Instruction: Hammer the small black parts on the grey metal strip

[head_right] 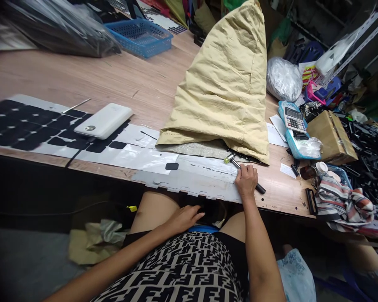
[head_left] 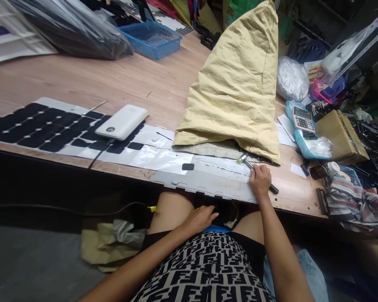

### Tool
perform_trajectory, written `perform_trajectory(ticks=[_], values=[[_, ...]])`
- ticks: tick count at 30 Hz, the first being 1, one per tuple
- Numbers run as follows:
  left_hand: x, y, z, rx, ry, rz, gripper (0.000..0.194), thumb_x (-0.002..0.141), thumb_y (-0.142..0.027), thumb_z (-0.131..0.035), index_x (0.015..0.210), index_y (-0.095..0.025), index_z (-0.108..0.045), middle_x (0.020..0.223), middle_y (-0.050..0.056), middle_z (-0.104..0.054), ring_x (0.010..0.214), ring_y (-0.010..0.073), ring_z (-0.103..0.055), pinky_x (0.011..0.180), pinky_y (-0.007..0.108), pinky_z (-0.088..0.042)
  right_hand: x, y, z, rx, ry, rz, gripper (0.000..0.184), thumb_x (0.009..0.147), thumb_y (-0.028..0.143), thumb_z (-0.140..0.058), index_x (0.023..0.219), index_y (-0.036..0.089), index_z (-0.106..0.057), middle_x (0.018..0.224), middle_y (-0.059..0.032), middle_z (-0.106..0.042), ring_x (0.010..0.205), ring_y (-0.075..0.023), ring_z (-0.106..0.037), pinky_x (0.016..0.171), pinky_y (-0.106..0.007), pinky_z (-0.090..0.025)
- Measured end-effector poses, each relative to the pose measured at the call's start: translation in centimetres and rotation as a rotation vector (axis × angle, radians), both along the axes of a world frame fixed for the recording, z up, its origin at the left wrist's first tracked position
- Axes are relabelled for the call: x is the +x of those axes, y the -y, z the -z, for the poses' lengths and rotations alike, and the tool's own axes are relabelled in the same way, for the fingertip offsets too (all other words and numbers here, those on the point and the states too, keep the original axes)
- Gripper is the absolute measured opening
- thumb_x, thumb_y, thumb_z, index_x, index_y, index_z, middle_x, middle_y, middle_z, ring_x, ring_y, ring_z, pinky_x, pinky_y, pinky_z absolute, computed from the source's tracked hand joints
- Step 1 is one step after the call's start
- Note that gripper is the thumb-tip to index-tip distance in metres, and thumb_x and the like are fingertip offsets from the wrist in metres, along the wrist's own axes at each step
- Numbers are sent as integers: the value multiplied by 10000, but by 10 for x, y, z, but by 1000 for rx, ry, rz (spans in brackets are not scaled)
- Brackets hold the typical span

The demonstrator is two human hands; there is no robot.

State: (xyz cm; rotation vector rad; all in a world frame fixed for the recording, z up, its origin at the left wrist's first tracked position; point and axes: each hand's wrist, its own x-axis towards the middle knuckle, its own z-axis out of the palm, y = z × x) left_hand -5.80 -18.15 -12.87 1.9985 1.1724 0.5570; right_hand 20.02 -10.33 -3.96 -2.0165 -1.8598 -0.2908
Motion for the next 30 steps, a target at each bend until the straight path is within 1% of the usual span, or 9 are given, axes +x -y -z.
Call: perform_trajectory(ticks=[3, 7, 9, 11, 13, 16, 19, 26, 30], values=[[0, -8, -16, -202, -48, 244, 126, 765, -405, -686, 836, -330, -761, 582, 13, -628, 510, 212, -628, 450, 303, -429, -1, 0, -1, -7, 0, -2, 235, 948, 243, -546, 1108, 223, -716, 975, -72, -620, 893, -225, -483, 776, -335, -372], [-5, -59, -72, -495, 58, 529, 322, 872, -532, -603, 874, -257, -771, 617, -14, -639, 534, 161, -618, 528, 264, -467, -1, 0, 0, -17, -11, -5, 242, 949, 246, -541, 1118, 222, -712, 986, -76, -617, 896, -228, -482, 769, -341, -373], [2, -102, -96, -462, 106, 454, 390, 906, -559, -554, 903, -230, -763, 681, 4, -683, 576, 168, -630, 558, 272, -480, -1, -1, 0, -20, -17, -6, 242, 947, 247, -537, 1113, 225, -712, 989, -79, -614, 900, -232, -481, 767, -345, -373], [16, -149, -110, -266, 85, 221, 360, 934, -488, -511, 899, -218, -747, 749, 27, -722, 656, 198, -658, 610, 295, -501, 0, -1, 1, -14, -16, -7, 241, 946, 246, -533, 1105, 225, -713, 982, -81, -614, 895, -234, -479, 766, -348, -373], [35, -191, -114, -30, -36, -46, 241, 894, -330, -549, 942, -208, -751, 893, 71, -762, 829, 257, -694, 710, 329, -523, 0, 0, 1, -2, -6, -6, 237, 947, 247, -532, 1097, 225, -714, 973, -79, -618, 887, -234, -480, 766, -348, -375], [60, -230, -110, 35, -266, -213, 274, 854, -208, -557, 1038, -189, -759, 1008, 144, -767, 965, 330, -701, 787, 379, -531, -1, 0, 1, 3, 10, -9, 227, 951, 251, -531, 1088, 229, -711, 964, -72, -622, 882, -230, -489, 767, -342, -379], [75, -246, -104, 28, -371, -258, 262, 864, -210, -546, 1000, -166, -766, 990, 185, -756, 960, 359, -707, 800, 409, -531, -2, 1, 1, -2, 14, -12, 225, 954, 248, -523, 1084, 233, -706, 961, -70, -619, 879, -228, -495, 766, -339, -383], [93, -255, -101, 44, -186, -365, 328, 889, -442, -620, 1006, -164, -748, 936, 171, -736, 1056, 373, -677, 900, 428, -514, -4, 1, -1, -39, -15, 1, 228, 953, 246, -533, 1103, 228, -704, 975, -74, -616, 898, -233, -496, 780, -347, -391], [96, -250, -107, -32, -268, -381, 322, 908, -385, -594, 1031, -134, -755, 1014, 211, -734, 1074, 397, -677, 928, 461, -505, -4, 2, -2, -47, -18, -1, 232, 949, 238, -537, 1109, 224, -706, 975, -72, -616, 902, -230, -490, 775, -343, -380]])
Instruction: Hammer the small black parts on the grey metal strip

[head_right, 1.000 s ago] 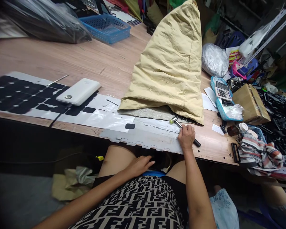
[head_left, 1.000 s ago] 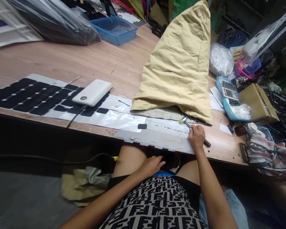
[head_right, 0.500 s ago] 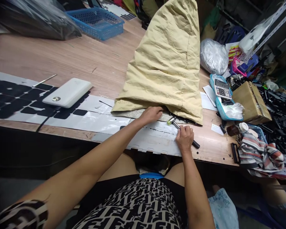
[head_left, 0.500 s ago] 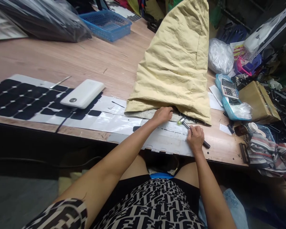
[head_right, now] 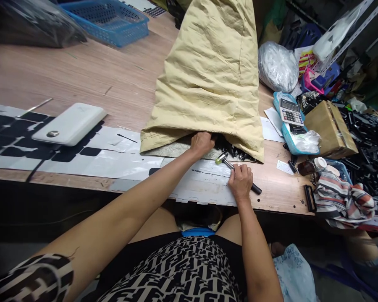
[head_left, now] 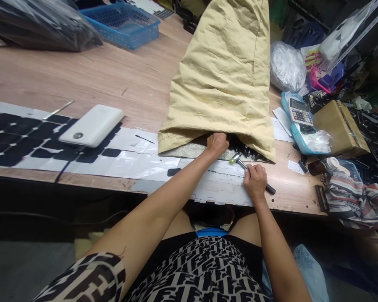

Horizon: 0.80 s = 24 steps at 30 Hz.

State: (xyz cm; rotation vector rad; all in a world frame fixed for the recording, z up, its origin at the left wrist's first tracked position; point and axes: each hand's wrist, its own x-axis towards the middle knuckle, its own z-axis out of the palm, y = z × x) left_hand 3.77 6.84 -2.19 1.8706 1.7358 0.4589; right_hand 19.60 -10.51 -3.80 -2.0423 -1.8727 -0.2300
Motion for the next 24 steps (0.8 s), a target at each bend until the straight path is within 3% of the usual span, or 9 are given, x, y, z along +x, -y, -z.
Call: perform_trajectory(ticks=[5, 9, 13, 17, 24], values=[[-3, 8, -7, -12, -128, 25, 343, 878, -365, -601, 1089, -144, -755, 1089, 207, -727, 1121, 380, -657, 954, 433, -502, 0, 0, 1, 4, 4, 11, 226, 947, 235, -553, 1113, 223, -706, 967, -61, -618, 895, -222, -486, 773, -333, -370], [-22, 18, -6, 52, -147, 97, 377, 846, -302, -605, 1179, -186, -737, 1119, 165, -716, 1093, 355, -652, 904, 410, -514, 1, -1, 1, 7, 3, 7, 225, 950, 241, -548, 1113, 226, -702, 975, -62, -618, 900, -222, -487, 774, -329, -365], [-53, 39, 6, 153, -3, 228, 435, 808, -230, -597, 1220, -213, -736, 1069, 105, -694, 1014, 288, -641, 830, 355, -509, 2, 0, 2, 8, 8, -6, 230, 946, 256, -546, 1112, 225, -703, 977, -68, -615, 915, -229, -490, 777, -330, -361], [-70, 58, 23, 198, 179, 353, 392, 797, -262, -624, 1162, -236, -762, 949, 53, -690, 952, 247, -593, 871, 361, -476, 3, -1, 3, 22, 9, -4, 233, 935, 270, -570, 1116, 221, -710, 979, -69, -616, 912, -228, -487, 789, -335, -369], [-65, 60, 36, 241, 314, 308, 310, 782, -286, -678, 1068, -193, -756, 992, 50, -693, 965, 238, -584, 924, 385, -455, 10, -2, 3, 24, -47, -49, 262, 981, 266, -510, 1126, 228, -725, 954, -67, -645, 886, -219, -514, 797, -335, -401]])
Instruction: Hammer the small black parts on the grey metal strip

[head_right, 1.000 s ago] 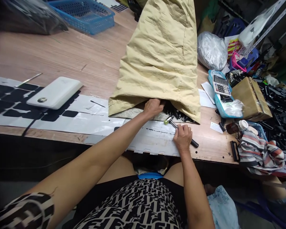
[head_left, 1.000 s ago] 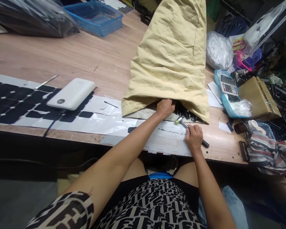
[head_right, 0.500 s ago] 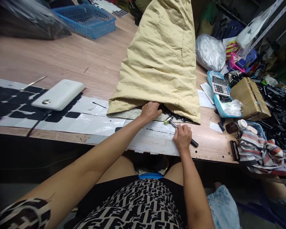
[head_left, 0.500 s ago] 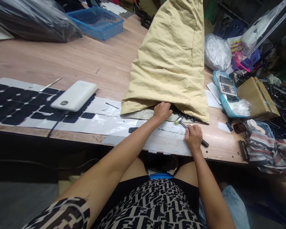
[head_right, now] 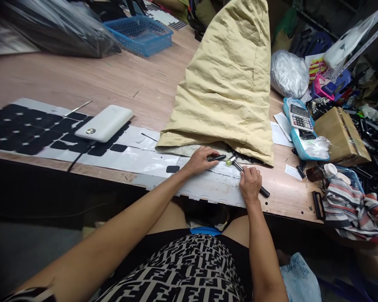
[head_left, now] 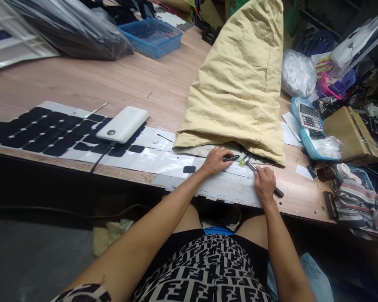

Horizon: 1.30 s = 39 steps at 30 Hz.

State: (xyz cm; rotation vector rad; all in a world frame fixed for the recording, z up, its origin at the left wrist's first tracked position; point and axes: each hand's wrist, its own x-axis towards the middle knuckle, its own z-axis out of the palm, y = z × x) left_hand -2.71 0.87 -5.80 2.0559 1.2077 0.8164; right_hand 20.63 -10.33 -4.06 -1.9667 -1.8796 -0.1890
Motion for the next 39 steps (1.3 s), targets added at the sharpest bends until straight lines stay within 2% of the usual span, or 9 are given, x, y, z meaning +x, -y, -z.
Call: perform_trajectory(ticks=[3, 8, 12, 17, 23, 27, 35, 39], values=[[0, -2, 0, 3, 13, -10, 275, 781, -286, -691, 1033, -211, -769, 1005, 54, -661, 999, 241, -591, 931, 385, -459, -1, 1, -8, 25, -98, -47, 287, 1000, 281, -488, 1151, 225, -725, 946, -68, -665, 904, -217, -560, 828, -332, -452], [0, -4, 1, -74, 44, -1, 289, 755, -290, -742, 1040, -269, -785, 945, 23, -689, 968, 237, -584, 917, 392, -454, -20, 1, -32, 36, -315, -141, 306, 1017, 312, -472, 1171, 223, -721, 984, -68, -704, 950, -202, -640, 855, -317, -509], [2, -5, 2, -86, 66, -24, 249, 715, -248, -774, 964, -258, -789, 947, 13, -715, 938, 227, -576, 892, 376, -448, -40, 0, -42, 30, -332, -184, 299, 1013, 303, -480, 1170, 225, -722, 1003, -68, -712, 951, -196, -655, 852, -310, -516], [4, -5, 0, -64, 24, -27, 194, 722, -256, -761, 914, -250, -785, 940, 8, -723, 903, 223, -566, 884, 373, -439, -51, -1, -35, -33, -242, -159, 305, 1013, 295, -471, 1163, 235, -730, 926, -58, -697, 910, -198, -641, 829, -302, -506], [3, -5, -2, -81, 25, -23, 257, 724, -264, -753, 977, -274, -802, 984, 7, -745, 969, 232, -591, 941, 383, -439, -44, -1, -36, 18, -230, -103, 317, 1018, 315, -460, 1167, 232, -728, 967, -64, -703, 947, -200, -638, 841, -294, -496], [3, -4, -4, -83, 9, -22, 279, 733, -293, -747, 1005, -278, -802, 1000, 16, -740, 977, 236, -592, 947, 397, -443, -40, 1, -34, -13, -213, -83, 320, 1014, 308, -455, 1153, 240, -734, 958, -59, -701, 927, -194, -637, 822, -287, -491], [1, -4, -4, -90, -6, -4, 269, 754, -323, -709, 1002, -276, -800, 985, 24, -735, 980, 253, -577, 930, 405, -443, -8, -3, -16, 64, -91, 27, 304, 994, 266, -472, 1133, 229, -740, 930, -69, -677, 906, -214, -582, 825, -319, -457], [-1, -5, -2, -100, -7, 32, 271, 825, -370, -647, 1033, -271, -789, 1023, 27, -725, 1006, 250, -565, 945, 408, -426, -2, -2, -3, 70, 4, 42, 286, 990, 271, -495, 1138, 228, -735, 949, -73, -663, 873, -219, -533, 826, -336, -428]])
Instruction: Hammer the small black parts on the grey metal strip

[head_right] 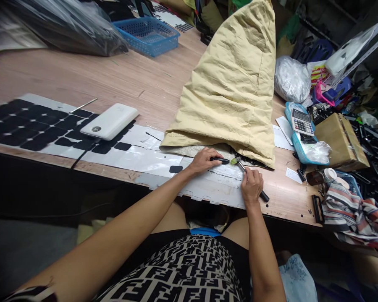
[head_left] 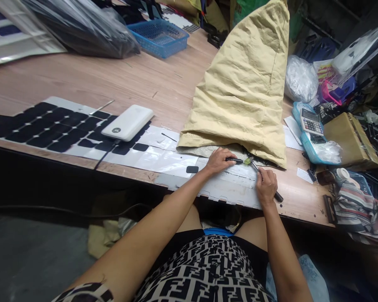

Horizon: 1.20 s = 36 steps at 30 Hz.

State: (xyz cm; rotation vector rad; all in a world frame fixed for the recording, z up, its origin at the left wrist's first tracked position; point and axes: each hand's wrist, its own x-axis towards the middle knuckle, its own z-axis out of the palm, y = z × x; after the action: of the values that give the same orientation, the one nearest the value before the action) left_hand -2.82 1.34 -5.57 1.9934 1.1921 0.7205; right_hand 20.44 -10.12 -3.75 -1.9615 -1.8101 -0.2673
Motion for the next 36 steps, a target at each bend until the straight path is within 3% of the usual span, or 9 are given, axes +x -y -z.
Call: perform_trajectory(ticks=[11, 21, 23, 26, 28, 30, 33, 36], values=[[-1, 1, 2, 6, -8, 4, 308, 956, -403, -488, 962, -241, -749, 1011, 31, -696, 982, 233, -540, 945, 393, -394, -5, 1, 1, -54, 38, 16, 264, 966, 254, -518, 1138, 227, -717, 971, -80, -629, 885, -229, -487, 779, -347, -377], [-5, 1, -4, 15, 4, 57, 373, 956, -422, -406, 780, -224, -669, 913, 40, -677, 920, 227, -524, 936, 406, -387, -5, 0, 4, -64, 73, 29, 244, 954, 250, -541, 1121, 224, -717, 976, -75, -627, 896, -230, -492, 785, -347, -384], [-10, 15, -13, 17, 45, 95, 372, 945, -428, -406, 787, -224, -674, 922, 47, -687, 930, 230, -538, 950, 414, -391, -5, 0, 3, -77, 81, 28, 239, 954, 253, -544, 1118, 225, -716, 979, -73, -630, 906, -232, -494, 783, -342, -380], [-23, 60, -34, -30, 126, 175, 394, 946, -465, -408, 788, -221, -675, 861, 52, -679, 873, 227, -562, 893, 395, -422, -5, 0, 4, -77, 85, 31, 238, 953, 254, -544, 1117, 226, -714, 980, -73, -628, 908, -233, -492, 777, -340, -371], [-32, 101, -46, -188, 166, 283, 385, 954, -484, -427, 854, -230, -697, 848, 33, -694, 800, 204, -591, 796, 347, -449, -4, -1, 5, -74, 80, 26, 243, 954, 258, -540, 1124, 226, -710, 984, -76, -623, 907, -233, -489, 771, -340, -366], [-40, 139, -48, -370, 136, 425, 376, 964, -507, -454, 891, -243, -712, 829, 11, -711, 762, 188, -623, 744, 312, -451, -4, -1, 7, -77, 72, 24, 247, 957, 262, -533, 1130, 225, -706, 992, -79, -618, 911, -234, -486, 770, -341, -364], [-42, 176, -26, -488, 31, 418, 357, 957, -522, -468, 922, -285, -732, 887, 11, -753, 811, 210, -662, 758, 319, -447, -4, -1, 8, -85, 71, 29, 251, 958, 260, -532, 1138, 222, -704, 1000, -80, -613, 923, -236, -484, 776, -343, -365], [-37, 187, 9, -538, -133, 273, 376, 916, -549, -476, 969, -292, -745, 886, 69, -761, 855, 289, -693, 758, 367, -471, -6, -1, 6, -78, 78, 36, 251, 960, 259, -536, 1140, 222, -707, 999, -78, -618, 924, -238, -485, 774, -343, -365]])
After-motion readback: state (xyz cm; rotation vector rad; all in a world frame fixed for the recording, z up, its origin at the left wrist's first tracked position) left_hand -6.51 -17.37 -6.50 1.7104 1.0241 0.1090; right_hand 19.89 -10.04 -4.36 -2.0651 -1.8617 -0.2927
